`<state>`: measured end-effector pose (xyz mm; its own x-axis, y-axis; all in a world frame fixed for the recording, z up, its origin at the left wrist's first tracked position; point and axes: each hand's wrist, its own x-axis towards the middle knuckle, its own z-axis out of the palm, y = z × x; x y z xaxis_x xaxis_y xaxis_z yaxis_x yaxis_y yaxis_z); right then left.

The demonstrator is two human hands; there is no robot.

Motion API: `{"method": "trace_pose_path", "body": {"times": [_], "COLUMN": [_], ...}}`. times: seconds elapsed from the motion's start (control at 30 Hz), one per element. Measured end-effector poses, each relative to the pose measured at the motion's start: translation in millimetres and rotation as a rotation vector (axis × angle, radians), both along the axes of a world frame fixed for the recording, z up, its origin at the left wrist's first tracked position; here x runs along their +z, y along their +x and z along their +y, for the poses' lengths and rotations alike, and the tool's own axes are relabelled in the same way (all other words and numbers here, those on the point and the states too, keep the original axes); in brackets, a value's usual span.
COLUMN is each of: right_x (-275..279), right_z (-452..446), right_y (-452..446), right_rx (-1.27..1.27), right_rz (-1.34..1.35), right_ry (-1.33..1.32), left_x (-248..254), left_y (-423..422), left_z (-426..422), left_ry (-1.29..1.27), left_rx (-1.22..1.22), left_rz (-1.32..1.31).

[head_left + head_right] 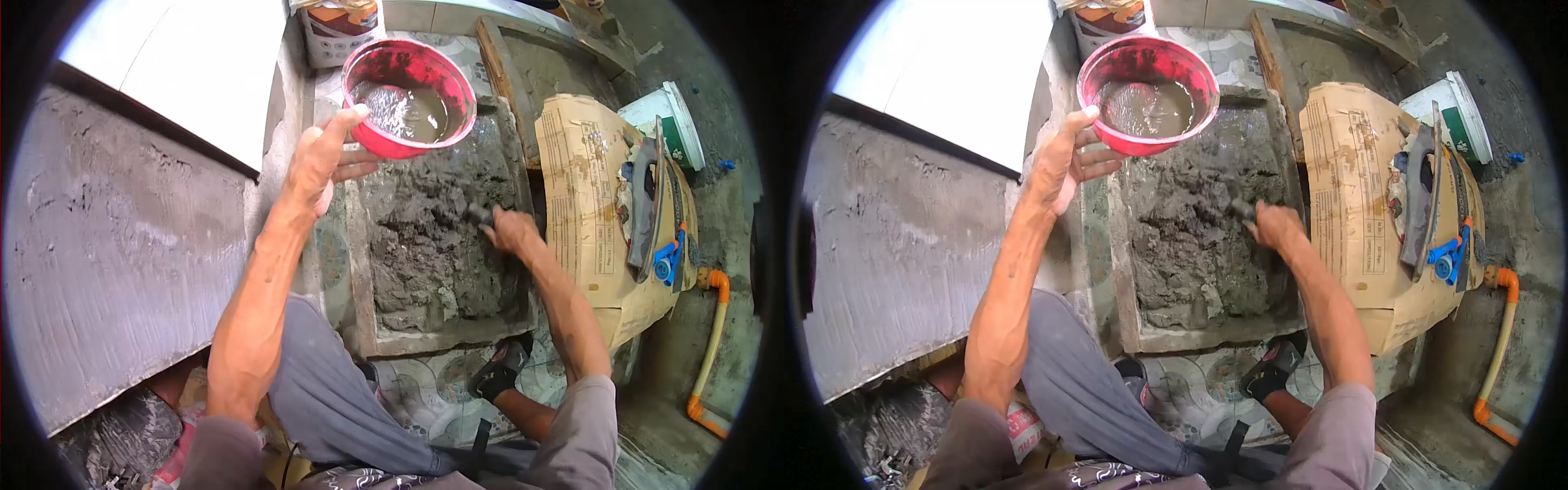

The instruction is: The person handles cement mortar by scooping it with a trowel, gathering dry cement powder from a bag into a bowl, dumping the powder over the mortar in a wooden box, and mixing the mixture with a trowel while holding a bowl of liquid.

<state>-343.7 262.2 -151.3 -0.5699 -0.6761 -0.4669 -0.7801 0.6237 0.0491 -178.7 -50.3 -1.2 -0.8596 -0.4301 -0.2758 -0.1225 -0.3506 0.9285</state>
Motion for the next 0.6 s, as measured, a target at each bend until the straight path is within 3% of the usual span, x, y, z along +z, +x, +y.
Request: {"method": "trace_pose_path", "body": {"times": [0.07,0.13,0.23,0.27,0.33,0.4,0.53,0.6], "right_x": [-33,57,21,34,26,4,-16,-29], "right_z": [9,-36,-24,-23,-1,14,16,5], "right_y": [-14,13,65,86,122,134,74,53], "right_rx": [-0.173,-0.733,-1.171,-1.249,-1.055,-0.419,-0.187,-0.158], "right_rz": [-0.142,-0.63,-0.923,-1.016,-0.997,-0.231,-0.116,0.012], "right_ry": [-0.115,-0.058,-0.4,-0.469,-0.359,-0.271,-0.138,-0.239], "left_x": [4,10,18,16,13,8,6,6], "left_y": [3,6,7,8,5,1,-2,1], "left_z": [-1,1,-3,-3,-6,-8,-12,-14], "left_ry": [-0.018,-0.006,-0.003,0.006,0.015,0.028,0.014,0.009], "left_rx": [-0.018,-0.007,0.008,0.01,0.017,0.02,0.016,0.033], "left_rz": [-0.006,0.027,0.098,0.111,0.096,0.078,0.054,0.052]}}
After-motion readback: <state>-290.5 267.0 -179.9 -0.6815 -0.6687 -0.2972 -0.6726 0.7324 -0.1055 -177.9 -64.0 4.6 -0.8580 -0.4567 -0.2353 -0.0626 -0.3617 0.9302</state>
